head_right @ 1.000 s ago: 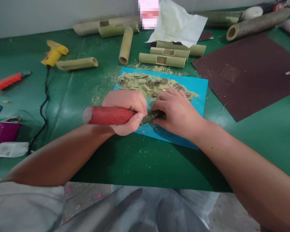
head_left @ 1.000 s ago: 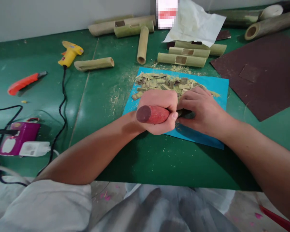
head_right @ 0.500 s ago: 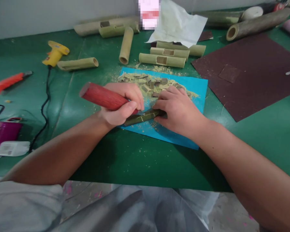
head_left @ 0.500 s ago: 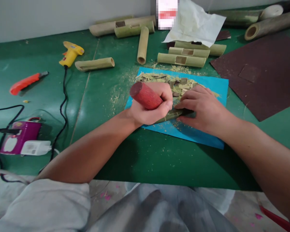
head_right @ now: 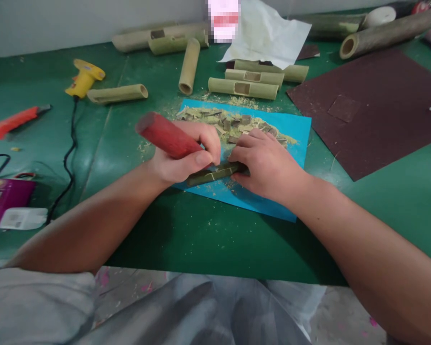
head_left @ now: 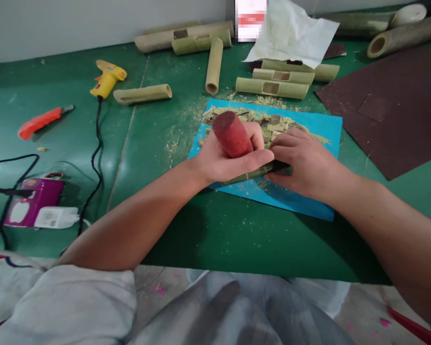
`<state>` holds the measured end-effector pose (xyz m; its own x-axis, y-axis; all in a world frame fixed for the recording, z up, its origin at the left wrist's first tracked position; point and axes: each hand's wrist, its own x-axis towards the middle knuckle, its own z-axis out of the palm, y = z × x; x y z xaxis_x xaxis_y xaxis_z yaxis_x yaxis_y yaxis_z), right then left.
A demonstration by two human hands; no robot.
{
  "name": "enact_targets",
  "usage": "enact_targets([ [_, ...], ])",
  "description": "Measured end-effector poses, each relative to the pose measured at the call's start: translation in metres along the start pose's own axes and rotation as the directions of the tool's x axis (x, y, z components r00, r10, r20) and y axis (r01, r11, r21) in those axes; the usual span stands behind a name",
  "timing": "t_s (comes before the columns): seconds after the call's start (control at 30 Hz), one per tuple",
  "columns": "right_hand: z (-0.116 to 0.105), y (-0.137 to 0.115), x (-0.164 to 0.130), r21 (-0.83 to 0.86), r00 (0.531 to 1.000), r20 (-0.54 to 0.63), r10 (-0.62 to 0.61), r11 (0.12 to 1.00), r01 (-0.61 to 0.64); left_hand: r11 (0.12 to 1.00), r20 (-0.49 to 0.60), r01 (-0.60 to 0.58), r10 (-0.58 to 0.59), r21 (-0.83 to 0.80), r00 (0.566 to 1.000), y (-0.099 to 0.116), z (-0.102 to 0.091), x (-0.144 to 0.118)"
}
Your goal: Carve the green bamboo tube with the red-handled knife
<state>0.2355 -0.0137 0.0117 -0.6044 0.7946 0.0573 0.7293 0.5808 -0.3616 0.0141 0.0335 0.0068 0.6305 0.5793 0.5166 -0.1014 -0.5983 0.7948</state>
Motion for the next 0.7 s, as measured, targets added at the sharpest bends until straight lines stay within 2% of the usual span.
enact_targets([
  [0.27,0.0,0.001,0.003,-0.003,0.998,-0.02,-0.058,0.998,0.058,0.995,-0.179,0.046,-0.061,-0.086,0.982,-0.012,0.004,0.001],
  [0.4,0.004,0.005,0.004,-0.014,0.996,-0.038,-0.086,0.996,0.085,0.988,-0.147,0.146,-0.153,-0.052,0.977,-0.018,0.0,0.001],
  [0.53,0.005,0.005,0.004,-0.021,0.996,-0.024,-0.085,0.996,0.085,0.968,-0.099,0.219,-0.232,-0.123,0.968,-0.024,-0.003,0.002],
  [0.7,0.005,0.002,0.003,-0.011,0.997,-0.036,-0.066,0.998,0.066,0.899,-0.131,0.376,-0.41,-0.225,0.903,-0.028,-0.003,0.004],
])
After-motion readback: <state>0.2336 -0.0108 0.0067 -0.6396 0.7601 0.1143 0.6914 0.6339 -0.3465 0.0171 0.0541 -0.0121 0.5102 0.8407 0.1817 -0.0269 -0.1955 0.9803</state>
